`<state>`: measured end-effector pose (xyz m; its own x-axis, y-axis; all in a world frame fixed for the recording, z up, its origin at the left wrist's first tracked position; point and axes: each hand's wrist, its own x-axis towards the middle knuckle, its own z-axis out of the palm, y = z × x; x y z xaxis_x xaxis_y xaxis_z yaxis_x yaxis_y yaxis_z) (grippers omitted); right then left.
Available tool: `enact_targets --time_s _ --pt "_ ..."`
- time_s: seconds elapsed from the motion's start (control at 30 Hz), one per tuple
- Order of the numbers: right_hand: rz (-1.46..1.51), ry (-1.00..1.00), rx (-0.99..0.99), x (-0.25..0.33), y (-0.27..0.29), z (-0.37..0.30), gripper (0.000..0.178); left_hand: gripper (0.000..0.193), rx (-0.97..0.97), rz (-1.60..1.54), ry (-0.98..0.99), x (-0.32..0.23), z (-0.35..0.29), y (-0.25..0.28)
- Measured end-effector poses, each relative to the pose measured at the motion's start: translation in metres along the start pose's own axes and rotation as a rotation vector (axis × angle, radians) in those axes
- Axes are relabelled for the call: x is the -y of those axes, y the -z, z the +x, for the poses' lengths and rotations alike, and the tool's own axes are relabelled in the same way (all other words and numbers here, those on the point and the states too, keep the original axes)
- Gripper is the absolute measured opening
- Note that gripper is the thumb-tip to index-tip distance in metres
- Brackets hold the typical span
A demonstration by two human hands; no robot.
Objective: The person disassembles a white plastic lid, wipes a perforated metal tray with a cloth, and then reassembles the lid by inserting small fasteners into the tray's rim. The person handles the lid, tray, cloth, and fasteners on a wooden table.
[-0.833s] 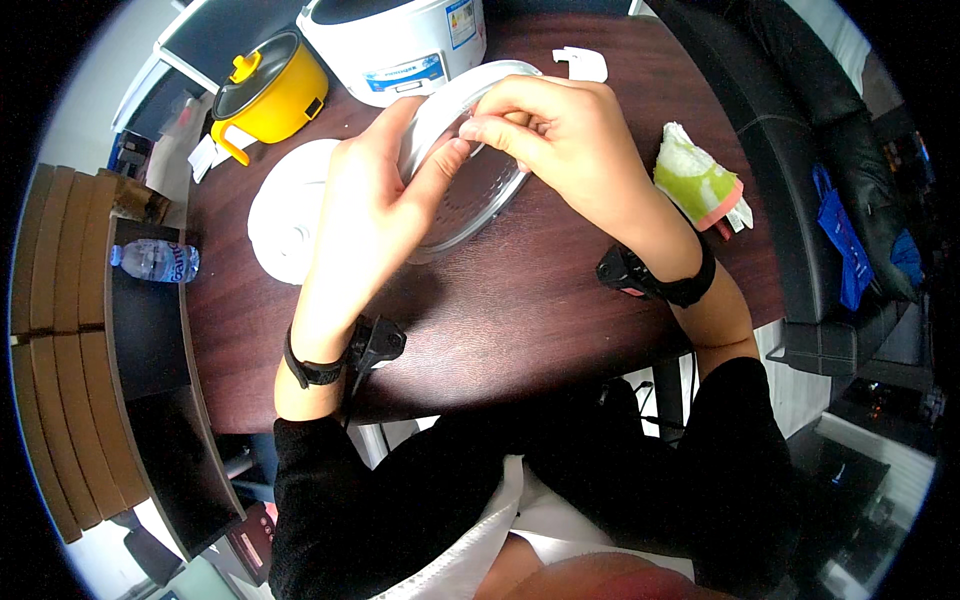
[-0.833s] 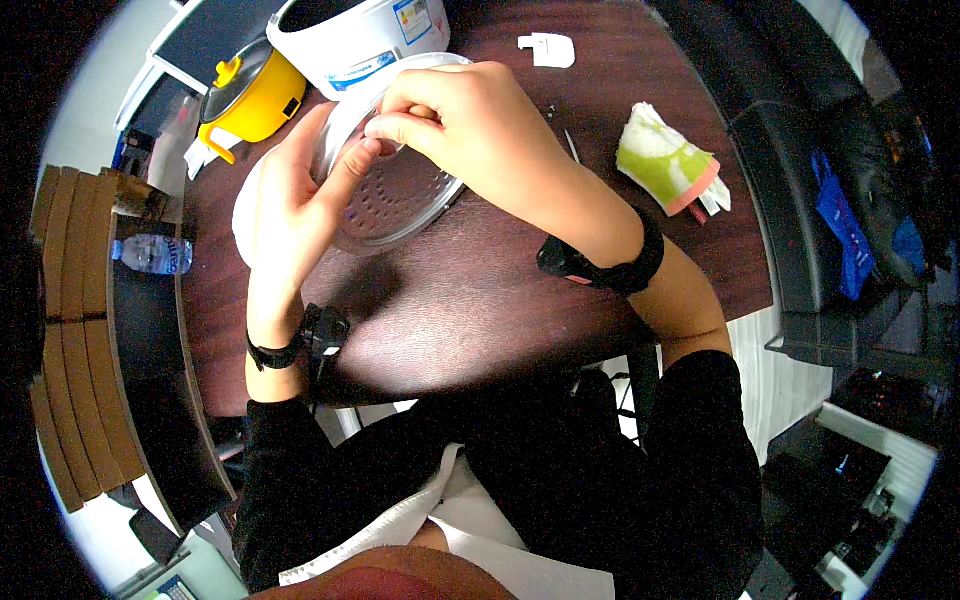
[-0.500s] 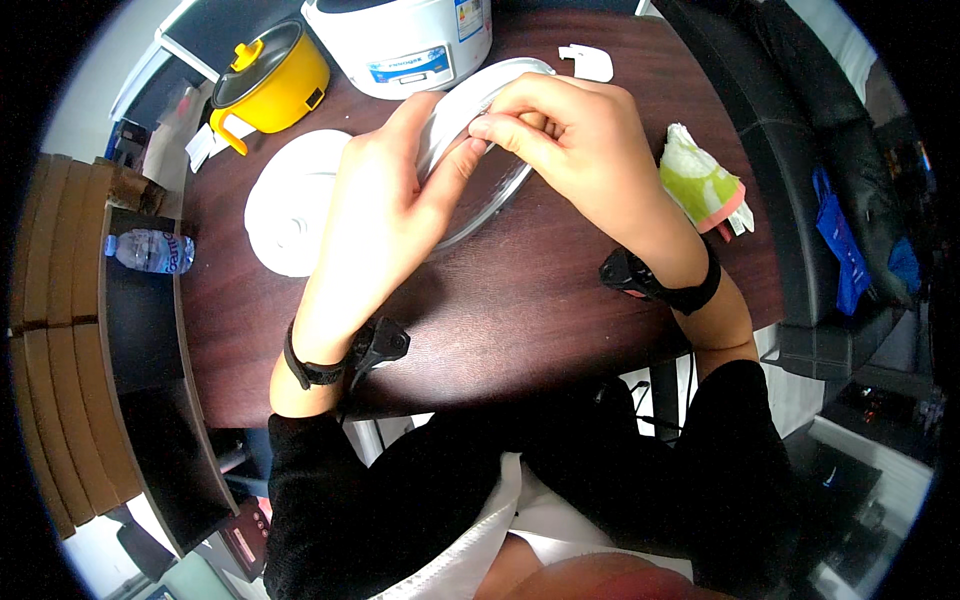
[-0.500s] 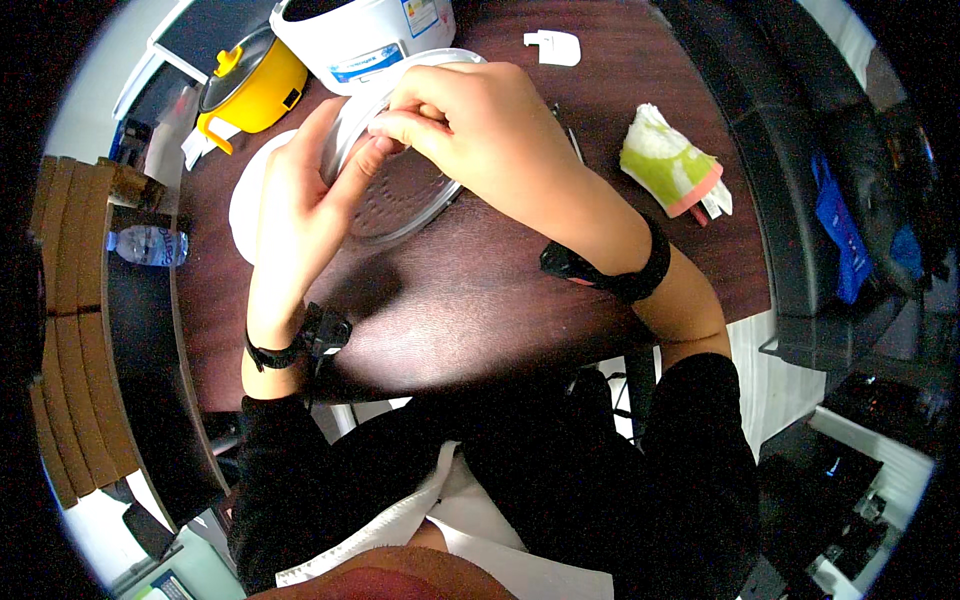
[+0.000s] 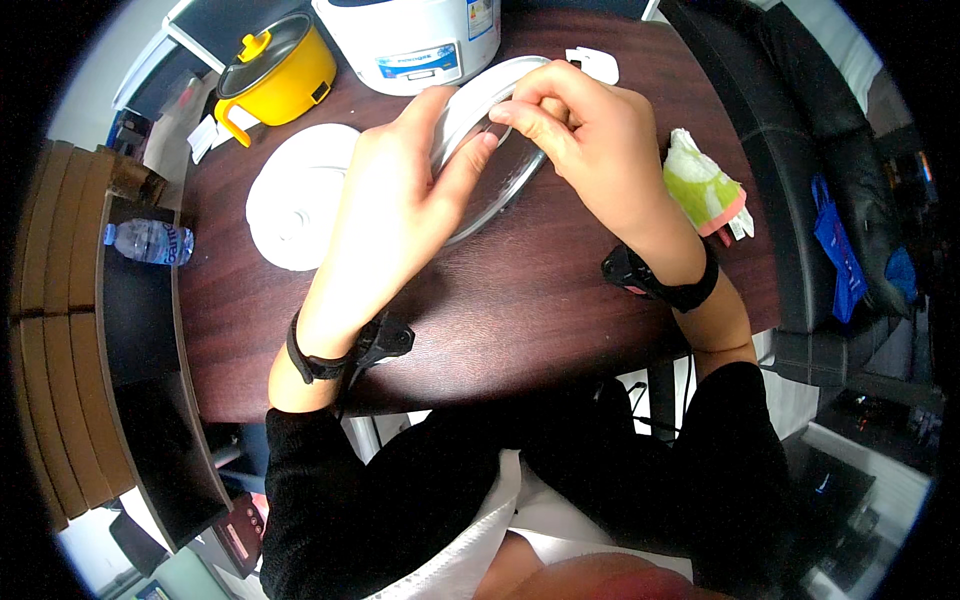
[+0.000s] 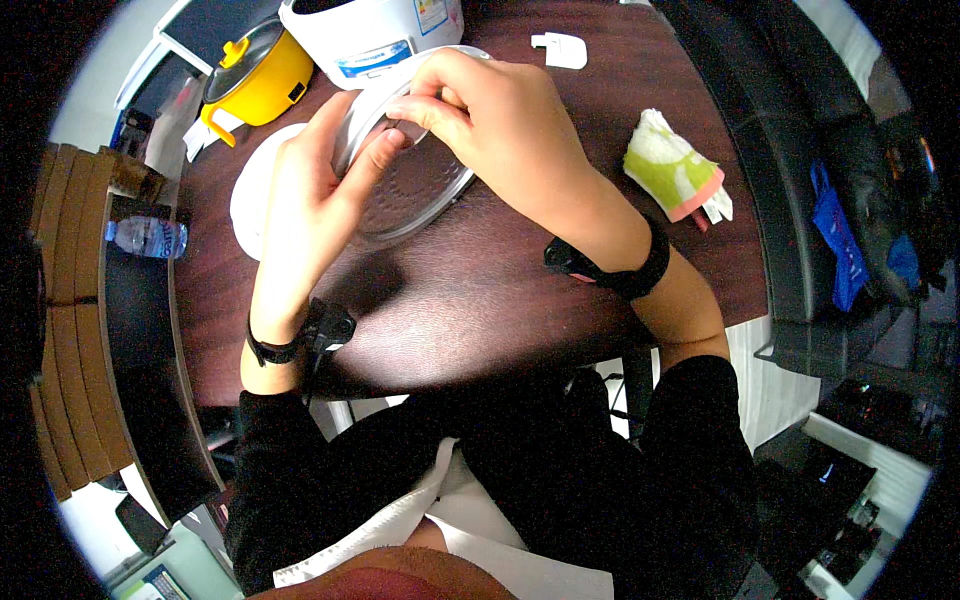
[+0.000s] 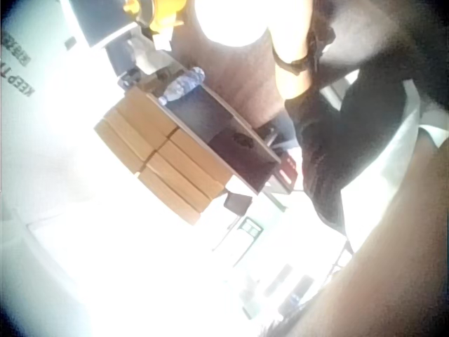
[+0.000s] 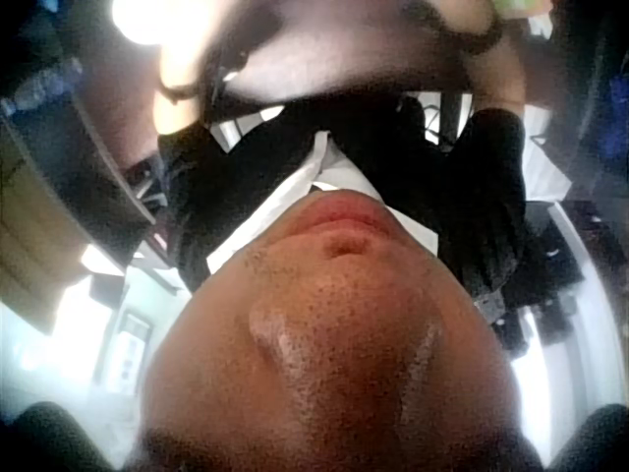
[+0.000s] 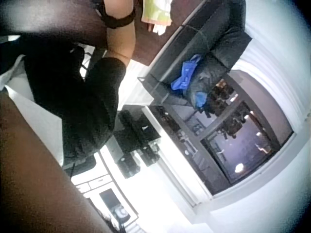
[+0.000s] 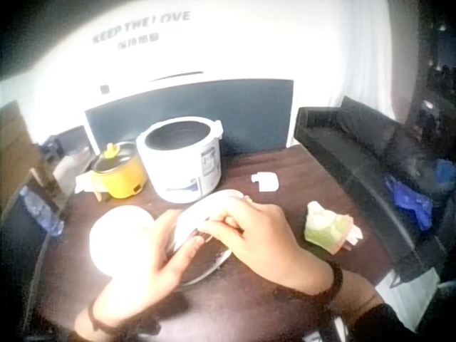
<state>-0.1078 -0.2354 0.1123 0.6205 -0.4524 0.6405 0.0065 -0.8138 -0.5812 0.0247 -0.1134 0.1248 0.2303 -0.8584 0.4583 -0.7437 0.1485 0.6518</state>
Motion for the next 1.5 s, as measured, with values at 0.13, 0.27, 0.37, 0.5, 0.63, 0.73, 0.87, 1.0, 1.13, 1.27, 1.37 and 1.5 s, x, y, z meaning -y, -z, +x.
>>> enact_targets --time_s 0.13,0.27,0.37,0.5,0.63,0.73,0.87,1.0,1.13,1.27,1.37,1.5 --pt "-0.057 0.107 -0.045 -0.003 -0.004 -0.001 0.019 0.023 0.008 -0.021 0.054 -0.002 -0.001 -0.001" --pt "-0.112 0.175 -0.078 -0.002 -0.007 -0.005 0.012 0.023 -0.042 0.007 -0.004 0.002 -0.003 -0.005" --pt "-0.100 0.168 -0.106 -0.004 -0.010 -0.007 0.010 0.022 -0.045 0.021 -0.004 -0.001 -0.003 -0.005" --pt "-0.044 0.123 -0.136 -0.004 -0.013 -0.009 0.010 0.022 -0.051 0.017 -0.014 -0.002 -0.003 -0.005" --pt "-0.095 0.082 -0.080 0.002 -0.012 -0.010 0.010 0.023 -0.050 0.015 0.005 -0.001 -0.002 -0.003" --pt "-0.040 0.074 -0.114 0.006 -0.013 -0.009 0.012 0.023 -0.045 0.037 0.008 -0.003 -0.002 -0.003" --pt "-0.030 0.065 -0.168 0.005 -0.017 -0.011 0.010 0.022 -0.058 -0.001 -0.015 -0.003 -0.002 -0.005" --pt "-0.055 -0.002 -0.150 0.009 -0.018 -0.013 0.012 0.022 -0.074 0.008 -0.023 -0.002 -0.004 -0.007" --pt "0.042 -0.119 -0.153 0.010 -0.020 -0.015 0.019 0.022 -0.084 0.069 -0.016 -0.005 -0.007 -0.011" --pt "0.078 -0.182 -0.124 0.010 -0.020 -0.016 0.023 0.022 -0.102 0.080 -0.050 -0.002 -0.007 -0.013" --pt "0.018 -0.088 -0.158 0.007 -0.022 -0.014 0.021 0.023 -0.104 0.075 -0.047 -0.002 -0.007 -0.011" --pt "0.047 -0.076 -0.146 0.009 -0.019 -0.012 0.019 0.023 -0.092 0.077 -0.023 -0.003 -0.007 -0.009"
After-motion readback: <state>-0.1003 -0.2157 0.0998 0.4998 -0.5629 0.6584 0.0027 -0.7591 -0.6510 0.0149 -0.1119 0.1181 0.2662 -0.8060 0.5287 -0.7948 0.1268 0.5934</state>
